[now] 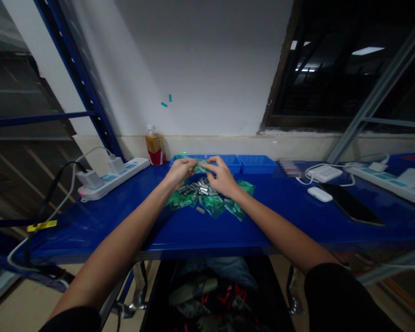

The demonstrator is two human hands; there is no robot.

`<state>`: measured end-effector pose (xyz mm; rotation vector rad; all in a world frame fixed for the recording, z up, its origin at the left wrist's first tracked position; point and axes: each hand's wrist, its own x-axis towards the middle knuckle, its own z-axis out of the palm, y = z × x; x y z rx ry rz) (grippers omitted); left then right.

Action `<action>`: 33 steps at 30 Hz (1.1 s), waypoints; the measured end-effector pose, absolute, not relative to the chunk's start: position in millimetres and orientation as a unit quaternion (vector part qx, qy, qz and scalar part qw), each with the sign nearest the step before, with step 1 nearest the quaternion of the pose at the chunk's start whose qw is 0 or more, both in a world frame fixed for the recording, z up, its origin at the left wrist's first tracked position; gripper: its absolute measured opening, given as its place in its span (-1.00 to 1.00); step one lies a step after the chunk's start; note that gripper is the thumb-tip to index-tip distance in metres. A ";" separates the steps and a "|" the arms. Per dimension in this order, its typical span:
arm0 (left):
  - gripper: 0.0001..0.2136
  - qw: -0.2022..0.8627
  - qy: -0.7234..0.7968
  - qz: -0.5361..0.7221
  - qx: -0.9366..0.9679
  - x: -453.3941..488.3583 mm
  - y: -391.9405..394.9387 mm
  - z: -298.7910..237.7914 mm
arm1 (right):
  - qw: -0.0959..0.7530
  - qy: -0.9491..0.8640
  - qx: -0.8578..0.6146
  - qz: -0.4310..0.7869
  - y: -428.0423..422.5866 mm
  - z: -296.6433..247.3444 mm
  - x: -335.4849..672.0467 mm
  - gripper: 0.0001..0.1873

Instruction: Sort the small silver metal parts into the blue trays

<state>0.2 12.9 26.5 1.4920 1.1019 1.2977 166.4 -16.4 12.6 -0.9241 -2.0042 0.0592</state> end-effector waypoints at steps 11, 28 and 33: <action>-0.81 0.023 0.302 0.392 0.869 10.7 -9.8 29.9 | 0.550 -0.587 -0.468 0.365 4.4 16.3 173.0 -0.67; -0.73 0.162 0.514 0.580 0.611 -29.0 37.7 36.7 | 0.489 -0.755 -0.436 0.009 -5.1 9.5 174.9 -0.73; -0.60 -0.054 0.546 0.429 0.718 -40.4 45.1 36.1 | 0.400 -0.795 -0.456 -0.003 -0.5 5.4 176.6 -0.79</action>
